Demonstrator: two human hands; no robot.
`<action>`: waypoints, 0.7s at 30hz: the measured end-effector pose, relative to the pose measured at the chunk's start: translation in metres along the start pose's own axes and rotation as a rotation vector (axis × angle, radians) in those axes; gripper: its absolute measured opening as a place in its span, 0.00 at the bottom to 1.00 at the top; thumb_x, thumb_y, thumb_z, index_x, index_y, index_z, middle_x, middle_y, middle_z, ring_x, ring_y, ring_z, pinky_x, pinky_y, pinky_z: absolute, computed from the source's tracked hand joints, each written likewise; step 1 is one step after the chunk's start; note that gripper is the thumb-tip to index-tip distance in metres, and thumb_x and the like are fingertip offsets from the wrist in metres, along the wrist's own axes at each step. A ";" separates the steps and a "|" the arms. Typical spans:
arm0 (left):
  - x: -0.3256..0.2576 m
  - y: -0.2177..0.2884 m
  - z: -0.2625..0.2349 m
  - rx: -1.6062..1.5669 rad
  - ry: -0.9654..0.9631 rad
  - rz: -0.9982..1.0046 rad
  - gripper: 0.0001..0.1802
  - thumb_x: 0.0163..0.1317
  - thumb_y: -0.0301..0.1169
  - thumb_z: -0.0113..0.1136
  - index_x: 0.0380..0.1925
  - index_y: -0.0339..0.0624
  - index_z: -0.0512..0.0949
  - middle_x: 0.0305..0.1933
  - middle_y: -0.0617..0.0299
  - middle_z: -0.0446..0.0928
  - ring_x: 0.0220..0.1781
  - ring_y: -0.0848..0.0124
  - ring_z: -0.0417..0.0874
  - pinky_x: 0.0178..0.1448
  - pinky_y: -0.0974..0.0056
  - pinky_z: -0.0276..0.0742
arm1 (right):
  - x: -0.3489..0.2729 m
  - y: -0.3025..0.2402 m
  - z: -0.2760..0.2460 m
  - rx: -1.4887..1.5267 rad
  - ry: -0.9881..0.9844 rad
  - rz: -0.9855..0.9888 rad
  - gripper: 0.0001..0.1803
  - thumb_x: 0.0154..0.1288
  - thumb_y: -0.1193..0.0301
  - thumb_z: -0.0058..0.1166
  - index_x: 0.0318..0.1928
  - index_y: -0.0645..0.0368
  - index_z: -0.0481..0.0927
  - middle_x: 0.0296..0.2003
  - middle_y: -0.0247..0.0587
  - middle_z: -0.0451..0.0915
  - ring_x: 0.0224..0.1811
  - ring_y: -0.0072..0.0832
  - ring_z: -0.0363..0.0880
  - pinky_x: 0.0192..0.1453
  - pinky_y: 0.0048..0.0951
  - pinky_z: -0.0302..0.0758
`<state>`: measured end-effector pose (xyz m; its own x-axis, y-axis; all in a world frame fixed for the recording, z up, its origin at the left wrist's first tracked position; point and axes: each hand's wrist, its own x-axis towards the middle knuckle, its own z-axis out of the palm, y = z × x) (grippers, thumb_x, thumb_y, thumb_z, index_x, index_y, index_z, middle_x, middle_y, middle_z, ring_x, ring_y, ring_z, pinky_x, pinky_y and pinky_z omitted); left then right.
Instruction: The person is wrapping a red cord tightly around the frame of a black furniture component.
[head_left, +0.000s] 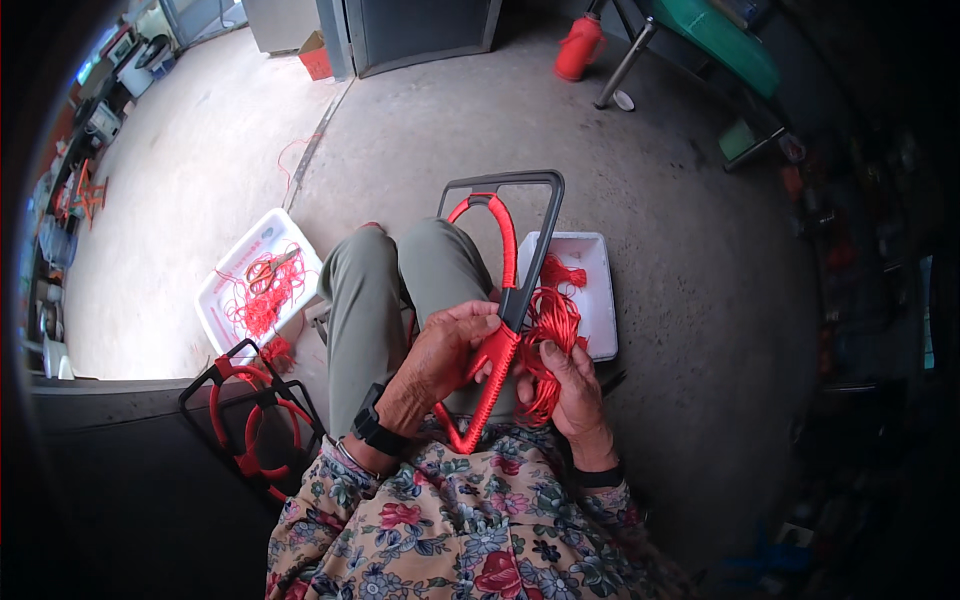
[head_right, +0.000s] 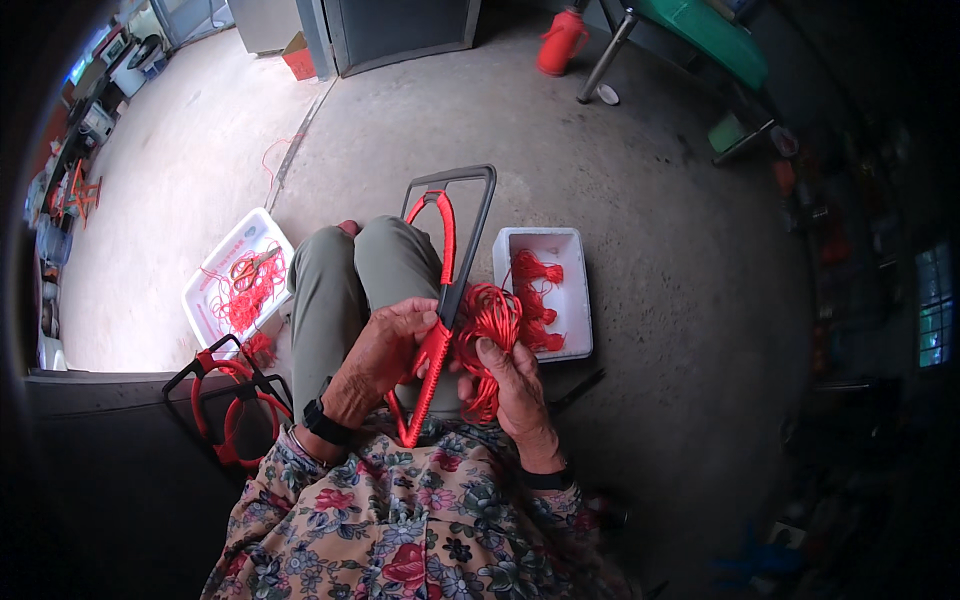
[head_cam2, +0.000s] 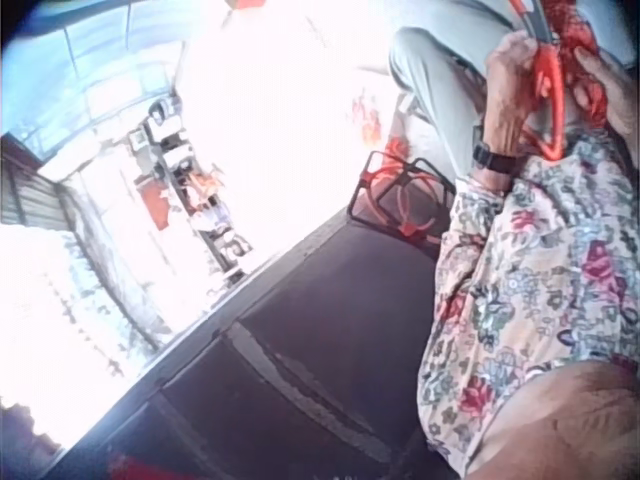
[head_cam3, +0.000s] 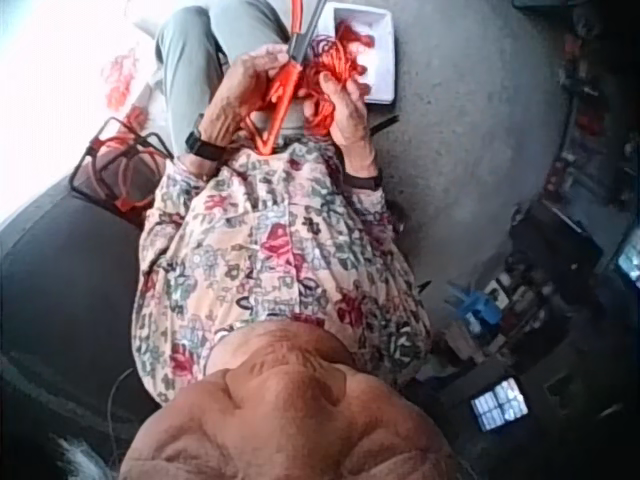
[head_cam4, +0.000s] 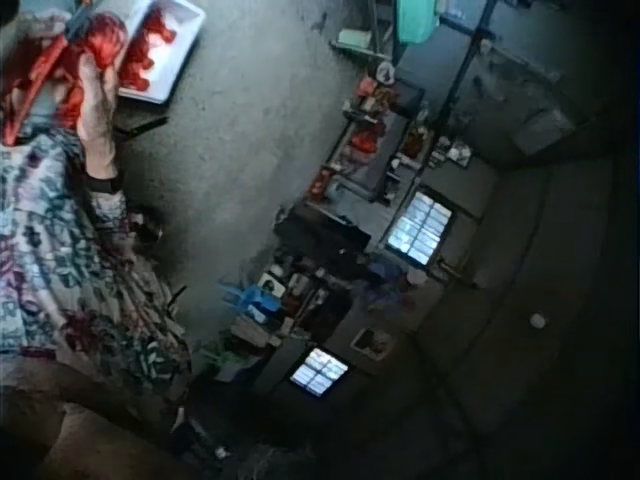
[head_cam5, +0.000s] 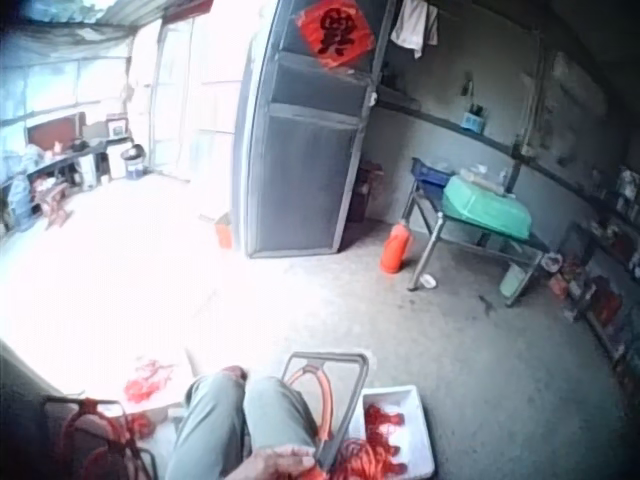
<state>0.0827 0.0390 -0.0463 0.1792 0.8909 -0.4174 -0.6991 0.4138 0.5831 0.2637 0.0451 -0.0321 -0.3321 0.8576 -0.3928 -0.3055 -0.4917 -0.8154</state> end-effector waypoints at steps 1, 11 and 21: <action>0.001 -0.001 -0.002 -0.011 0.004 0.003 0.12 0.63 0.31 0.55 0.43 0.36 0.73 0.28 0.62 0.79 0.18 0.75 0.76 0.19 0.72 0.71 | -0.006 0.001 -0.003 0.106 -0.083 0.036 0.13 0.67 0.64 0.52 0.46 0.59 0.74 0.25 0.34 0.75 0.19 0.22 0.71 0.23 0.23 0.67; 0.002 -0.003 -0.001 -0.058 -0.071 -0.032 0.12 0.69 0.35 0.49 0.37 0.36 0.74 0.21 0.61 0.75 0.13 0.75 0.71 0.14 0.72 0.62 | -0.012 -0.017 -0.005 0.292 -0.191 0.028 0.04 0.61 0.76 0.49 0.29 0.58 0.71 0.13 0.23 0.57 0.12 0.15 0.54 0.17 0.23 0.56; 0.000 -0.009 -0.008 -0.206 -0.062 -0.008 0.11 0.64 0.31 0.49 0.36 0.33 0.74 0.24 0.59 0.77 0.13 0.75 0.70 0.14 0.72 0.63 | -0.035 -0.001 0.006 0.255 -0.080 0.275 0.02 0.64 0.72 0.49 0.36 0.54 0.72 0.13 0.22 0.54 0.12 0.14 0.49 0.17 0.22 0.52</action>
<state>0.0831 0.0340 -0.0572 0.2231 0.9000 -0.3746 -0.8230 0.3798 0.4223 0.2702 0.0146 -0.0143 -0.4984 0.6785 -0.5397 -0.4037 -0.7325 -0.5481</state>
